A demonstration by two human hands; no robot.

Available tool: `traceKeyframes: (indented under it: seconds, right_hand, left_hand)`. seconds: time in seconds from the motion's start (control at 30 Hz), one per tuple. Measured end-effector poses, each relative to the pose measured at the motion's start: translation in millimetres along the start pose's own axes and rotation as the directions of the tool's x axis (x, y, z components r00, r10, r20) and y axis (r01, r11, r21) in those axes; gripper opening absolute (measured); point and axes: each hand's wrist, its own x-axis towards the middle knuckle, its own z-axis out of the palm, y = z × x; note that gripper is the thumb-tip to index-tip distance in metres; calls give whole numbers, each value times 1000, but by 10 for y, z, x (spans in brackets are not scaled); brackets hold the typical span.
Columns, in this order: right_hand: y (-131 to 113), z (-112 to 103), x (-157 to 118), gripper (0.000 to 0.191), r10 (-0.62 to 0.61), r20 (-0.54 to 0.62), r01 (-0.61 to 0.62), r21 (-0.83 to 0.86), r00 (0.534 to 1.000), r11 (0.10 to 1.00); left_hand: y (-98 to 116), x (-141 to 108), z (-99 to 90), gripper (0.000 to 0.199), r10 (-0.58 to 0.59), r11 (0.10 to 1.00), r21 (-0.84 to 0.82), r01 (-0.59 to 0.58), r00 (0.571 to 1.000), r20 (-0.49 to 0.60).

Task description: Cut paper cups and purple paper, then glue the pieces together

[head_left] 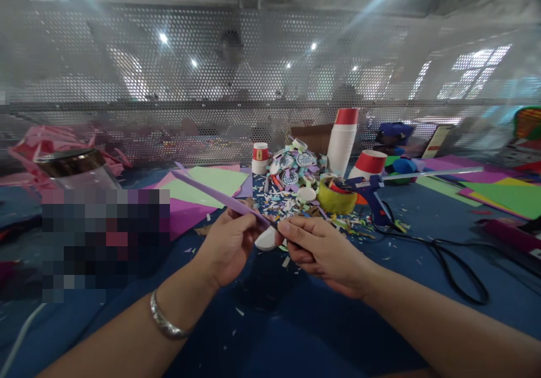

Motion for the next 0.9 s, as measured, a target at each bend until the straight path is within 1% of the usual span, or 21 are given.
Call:
traceKeyframes:
  seconds: [0.27,0.43,0.73,0.9]
  right_hand:
    - [-30,2,-10,32,-13,-7,13,0,1000,1000]
    - [-25,0,-13,31,-11,-6,11,3,1000,1000]
    - [-14,-6,-8,31,-5,5,5,27,1000,1000]
    - [-38,11,-17,32,10,1,-10,50,1000,999]
  left_hand:
    - [18,-4,18,20,3,1000,17,-3,1000,27]
    - [8,-23,27,21,-18,999,29,17,999,41]
    - [27,-2,21,20,4,999,34,-5,999,42]
    - [9,16,8,17,-57,998,-19,57,998,28]
